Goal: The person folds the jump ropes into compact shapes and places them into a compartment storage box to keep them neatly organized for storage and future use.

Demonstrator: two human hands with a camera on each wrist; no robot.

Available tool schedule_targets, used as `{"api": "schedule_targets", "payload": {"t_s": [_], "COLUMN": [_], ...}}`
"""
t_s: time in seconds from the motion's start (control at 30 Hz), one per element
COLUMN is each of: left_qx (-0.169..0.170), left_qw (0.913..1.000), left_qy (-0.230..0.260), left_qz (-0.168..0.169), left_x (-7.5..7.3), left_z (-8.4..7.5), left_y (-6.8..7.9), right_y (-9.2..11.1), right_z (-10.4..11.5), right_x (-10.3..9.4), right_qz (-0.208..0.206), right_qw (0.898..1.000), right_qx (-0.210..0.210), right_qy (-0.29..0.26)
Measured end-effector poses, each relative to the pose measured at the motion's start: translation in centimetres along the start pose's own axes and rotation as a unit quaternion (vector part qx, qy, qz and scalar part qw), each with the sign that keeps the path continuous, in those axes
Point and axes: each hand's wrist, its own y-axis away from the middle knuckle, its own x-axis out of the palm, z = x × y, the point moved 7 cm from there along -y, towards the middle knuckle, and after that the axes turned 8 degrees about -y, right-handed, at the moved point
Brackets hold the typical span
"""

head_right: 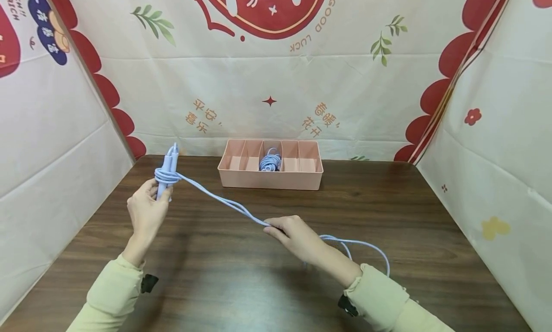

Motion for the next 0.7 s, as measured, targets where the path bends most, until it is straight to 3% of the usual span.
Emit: {"api": "schedule_targets", "payload": {"t_s": [0.07,0.13,0.23,0.3,0.37,0.43,0.53,0.63,0.7], "left_qx": [0.017,0.037,0.062,0.071,0.08,0.091,0.129,0.186,0.228], "left_qw": [0.9997,0.9984,0.9925,0.9839,0.9691,0.9488,0.9173,0.8977,0.8915], "left_qy": [-0.017,-0.04,-0.086,-0.126,-0.171,-0.215,-0.264,-0.29,-0.296], "left_qz": [0.006,0.018,0.061,0.105,0.159,0.213,0.268,0.274,0.256], "left_x": [-0.1,-0.1,0.2,0.7,1.2,1.7,2.3,2.4,2.4], "left_z": [-0.1,-0.3,-0.6,-0.8,-1.0,-1.4,-2.5,-3.9,-5.1], "left_y": [0.0,0.1,0.2,0.5,0.9,1.5,2.8,4.3,5.3], "right_y": [0.4,0.9,1.7,2.1,2.4,2.7,3.1,3.4,3.3], "right_z": [0.7,1.6,3.1,4.1,5.2,6.3,7.8,9.3,10.1], "right_x": [0.0,0.0,0.1,0.0,-0.2,-0.7,-1.6,-2.5,-3.0], "right_qz": [-0.005,-0.015,-0.025,-0.026,-0.029,-0.037,-0.062,-0.093,-0.114], "right_qw": [0.996,0.983,0.95,0.922,0.894,0.87,0.846,0.831,0.823], "right_qx": [-0.044,-0.095,-0.175,-0.224,-0.272,-0.318,-0.377,-0.427,-0.447], "right_qy": [0.073,0.155,0.257,0.314,0.356,0.376,0.372,0.344,0.332]}}
